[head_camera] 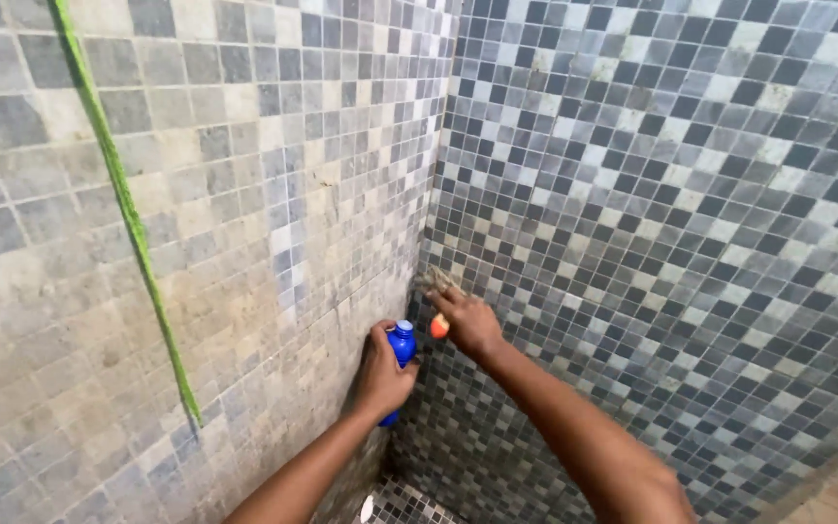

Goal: The person scrubs a tiled shower wall with a brush while holding a blue bottle of cleaning solution. They repeatedly apply the solution and scrub the same corner area throughout the clip.

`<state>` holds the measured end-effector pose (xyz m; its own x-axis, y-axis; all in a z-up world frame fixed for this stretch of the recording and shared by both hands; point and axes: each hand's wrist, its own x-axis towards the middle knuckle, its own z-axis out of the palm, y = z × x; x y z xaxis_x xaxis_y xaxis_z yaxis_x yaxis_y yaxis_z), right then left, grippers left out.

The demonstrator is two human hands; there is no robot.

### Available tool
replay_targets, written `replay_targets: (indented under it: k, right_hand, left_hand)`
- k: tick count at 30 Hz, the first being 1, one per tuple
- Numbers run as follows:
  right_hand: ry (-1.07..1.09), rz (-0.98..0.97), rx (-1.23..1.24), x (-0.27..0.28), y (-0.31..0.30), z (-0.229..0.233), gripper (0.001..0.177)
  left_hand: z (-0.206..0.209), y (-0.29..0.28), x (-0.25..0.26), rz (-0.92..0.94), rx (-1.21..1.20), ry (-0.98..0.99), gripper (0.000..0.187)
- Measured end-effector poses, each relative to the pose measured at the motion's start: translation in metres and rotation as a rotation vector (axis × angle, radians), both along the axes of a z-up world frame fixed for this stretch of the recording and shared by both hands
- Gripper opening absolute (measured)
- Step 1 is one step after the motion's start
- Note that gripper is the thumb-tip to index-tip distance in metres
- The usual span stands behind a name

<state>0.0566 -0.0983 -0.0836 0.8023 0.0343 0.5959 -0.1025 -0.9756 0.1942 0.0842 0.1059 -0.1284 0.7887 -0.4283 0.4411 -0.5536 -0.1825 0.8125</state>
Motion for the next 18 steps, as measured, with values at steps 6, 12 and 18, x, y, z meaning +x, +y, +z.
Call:
replay_targets:
  k: [6,12,18]
  right_hand:
    - [-0.531,0.022,-0.162,0.068,-0.045,0.155,0.017]
    - [-1.024,0.086,0.032,0.074,0.001,0.251,0.014]
    - [-0.646,0.087,0.058,0.031,0.023,0.042,0.022]
  left_hand:
    - [0.014,0.001,0.007,-0.029,0.066,-0.011,0.073]
    - [0.024,0.010,-0.006,-0.062,0.049,0.015,0.071]
    - [0.011,0.001,-0.001,-0.042,0.042,-0.044,0.074]
